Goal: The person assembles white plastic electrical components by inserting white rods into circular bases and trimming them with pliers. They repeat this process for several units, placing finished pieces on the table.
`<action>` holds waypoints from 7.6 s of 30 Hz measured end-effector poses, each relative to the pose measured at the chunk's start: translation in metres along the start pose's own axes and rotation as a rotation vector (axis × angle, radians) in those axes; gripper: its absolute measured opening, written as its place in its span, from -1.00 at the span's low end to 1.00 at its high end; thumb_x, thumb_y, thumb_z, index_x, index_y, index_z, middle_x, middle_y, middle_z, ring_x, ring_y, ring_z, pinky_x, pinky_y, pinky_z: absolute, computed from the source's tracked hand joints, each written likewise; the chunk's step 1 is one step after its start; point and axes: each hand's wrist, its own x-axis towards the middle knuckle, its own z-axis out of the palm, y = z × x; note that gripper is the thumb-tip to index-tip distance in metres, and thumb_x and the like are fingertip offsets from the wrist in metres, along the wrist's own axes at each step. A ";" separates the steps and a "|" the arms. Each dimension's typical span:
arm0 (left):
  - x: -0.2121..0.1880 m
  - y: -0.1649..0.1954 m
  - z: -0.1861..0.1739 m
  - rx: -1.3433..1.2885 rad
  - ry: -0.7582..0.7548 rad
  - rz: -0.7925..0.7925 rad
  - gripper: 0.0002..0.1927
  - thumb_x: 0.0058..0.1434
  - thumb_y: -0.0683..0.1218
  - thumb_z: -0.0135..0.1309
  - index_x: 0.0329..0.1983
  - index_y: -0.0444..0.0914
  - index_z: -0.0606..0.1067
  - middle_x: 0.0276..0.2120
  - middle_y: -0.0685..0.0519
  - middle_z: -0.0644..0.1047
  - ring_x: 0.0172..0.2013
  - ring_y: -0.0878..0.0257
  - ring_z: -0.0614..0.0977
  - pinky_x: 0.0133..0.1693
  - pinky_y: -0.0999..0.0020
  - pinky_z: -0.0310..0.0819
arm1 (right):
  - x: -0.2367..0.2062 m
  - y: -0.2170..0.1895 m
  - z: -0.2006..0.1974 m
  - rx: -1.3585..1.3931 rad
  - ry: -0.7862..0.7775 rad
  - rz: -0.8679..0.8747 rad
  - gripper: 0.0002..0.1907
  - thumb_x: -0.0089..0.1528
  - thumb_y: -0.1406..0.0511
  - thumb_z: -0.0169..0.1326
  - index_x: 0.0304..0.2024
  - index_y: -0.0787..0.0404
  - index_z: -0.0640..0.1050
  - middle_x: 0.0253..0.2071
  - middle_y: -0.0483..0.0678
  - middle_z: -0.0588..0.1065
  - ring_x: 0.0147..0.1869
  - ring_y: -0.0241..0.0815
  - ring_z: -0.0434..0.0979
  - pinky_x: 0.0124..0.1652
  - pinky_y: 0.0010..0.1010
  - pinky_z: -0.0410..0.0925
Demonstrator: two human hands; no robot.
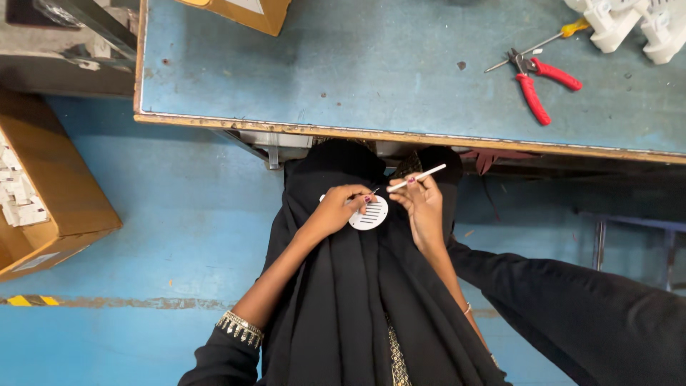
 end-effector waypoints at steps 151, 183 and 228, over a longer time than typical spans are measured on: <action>-0.048 -0.025 0.006 0.296 0.519 0.214 -0.55 0.06 -0.18 0.35 -0.08 -0.37 0.38 -0.27 -0.10 0.45 -0.27 -0.02 0.55 -0.25 0.18 0.48 | -0.037 -0.012 0.082 -0.675 -0.190 0.056 -0.83 0.22 0.44 0.16 -0.15 0.37 0.66 -0.26 -0.02 0.67 -0.20 -0.36 0.65 -0.13 -0.55 0.48; -0.040 -0.035 0.007 0.332 0.468 0.184 -0.61 0.04 -0.18 0.27 -0.10 -0.31 0.39 -0.24 -0.06 0.48 -0.16 0.00 0.59 -0.14 0.15 0.48 | -0.020 0.001 0.061 -0.424 -0.237 0.212 -0.83 0.34 0.42 0.05 -0.07 0.39 0.59 -0.15 0.02 0.63 -0.13 -0.31 0.64 -0.07 -0.51 0.52; -0.040 -0.021 0.007 0.407 0.491 0.175 -0.62 0.06 -0.13 0.27 -0.13 -0.30 0.39 -0.23 -0.09 0.50 -0.14 -0.10 0.56 -0.12 0.09 0.46 | -0.011 0.010 0.060 -0.623 -0.213 0.216 -0.86 0.25 0.43 0.17 -0.21 0.44 0.65 -0.35 0.01 0.63 -0.30 -0.34 0.60 -0.24 -0.56 0.45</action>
